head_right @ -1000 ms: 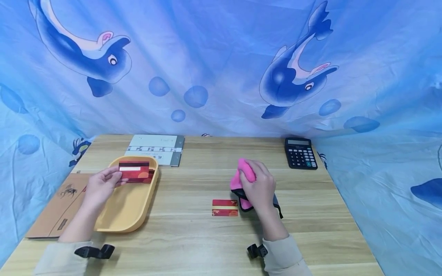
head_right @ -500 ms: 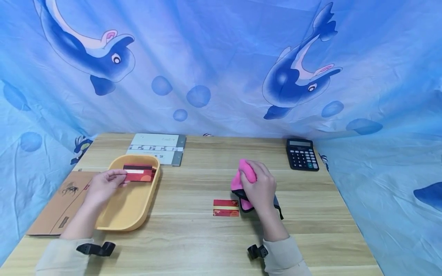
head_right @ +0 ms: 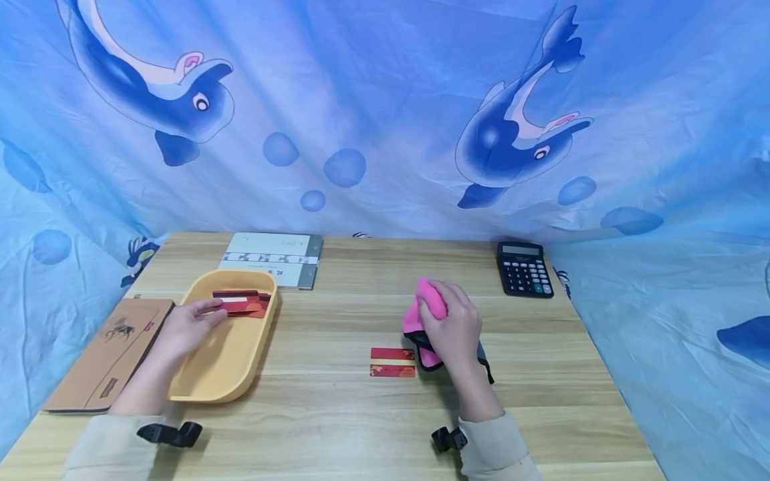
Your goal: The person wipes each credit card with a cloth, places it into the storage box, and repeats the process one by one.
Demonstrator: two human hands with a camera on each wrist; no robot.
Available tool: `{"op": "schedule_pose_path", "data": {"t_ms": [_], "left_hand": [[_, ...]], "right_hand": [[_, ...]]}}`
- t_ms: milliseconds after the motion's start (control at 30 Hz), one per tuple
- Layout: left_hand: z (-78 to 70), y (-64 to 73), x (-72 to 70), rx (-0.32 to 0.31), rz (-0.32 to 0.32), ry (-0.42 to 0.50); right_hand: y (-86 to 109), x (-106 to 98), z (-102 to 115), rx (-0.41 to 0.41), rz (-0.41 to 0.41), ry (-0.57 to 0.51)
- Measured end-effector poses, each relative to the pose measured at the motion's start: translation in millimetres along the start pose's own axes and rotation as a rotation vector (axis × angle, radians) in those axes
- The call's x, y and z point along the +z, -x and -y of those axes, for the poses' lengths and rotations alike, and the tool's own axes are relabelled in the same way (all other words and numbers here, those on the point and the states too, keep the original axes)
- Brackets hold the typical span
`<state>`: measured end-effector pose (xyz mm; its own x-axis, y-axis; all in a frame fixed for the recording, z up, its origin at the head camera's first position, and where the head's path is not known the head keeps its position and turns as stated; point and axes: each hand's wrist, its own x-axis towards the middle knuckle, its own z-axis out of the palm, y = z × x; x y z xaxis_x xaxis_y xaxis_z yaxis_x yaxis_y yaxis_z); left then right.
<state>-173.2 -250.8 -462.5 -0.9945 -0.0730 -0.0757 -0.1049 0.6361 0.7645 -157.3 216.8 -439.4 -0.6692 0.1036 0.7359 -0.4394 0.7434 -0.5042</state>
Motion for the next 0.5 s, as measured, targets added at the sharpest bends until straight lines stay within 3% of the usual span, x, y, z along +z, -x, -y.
{"op": "schedule_pose_path", "data": {"t_ms": [267, 400, 500], "left_hand": [[1.1, -4.0, -0.8, -0.05, 0.118, 0.074], [0.1, -4.6, -0.8, -0.043, 0.113, 0.087], [-7.1, -1.9, -0.3, 0.001, 0.062, 0.106]], "right_hand": [[0.3, -0.5, 0.0, 0.003, 0.002, 0.002], [0.1, -1.0, -0.1, 0.001, 0.0, 0.0], [0.6, -2.0, -0.7, 0.002, -0.004, -0.001]]}}
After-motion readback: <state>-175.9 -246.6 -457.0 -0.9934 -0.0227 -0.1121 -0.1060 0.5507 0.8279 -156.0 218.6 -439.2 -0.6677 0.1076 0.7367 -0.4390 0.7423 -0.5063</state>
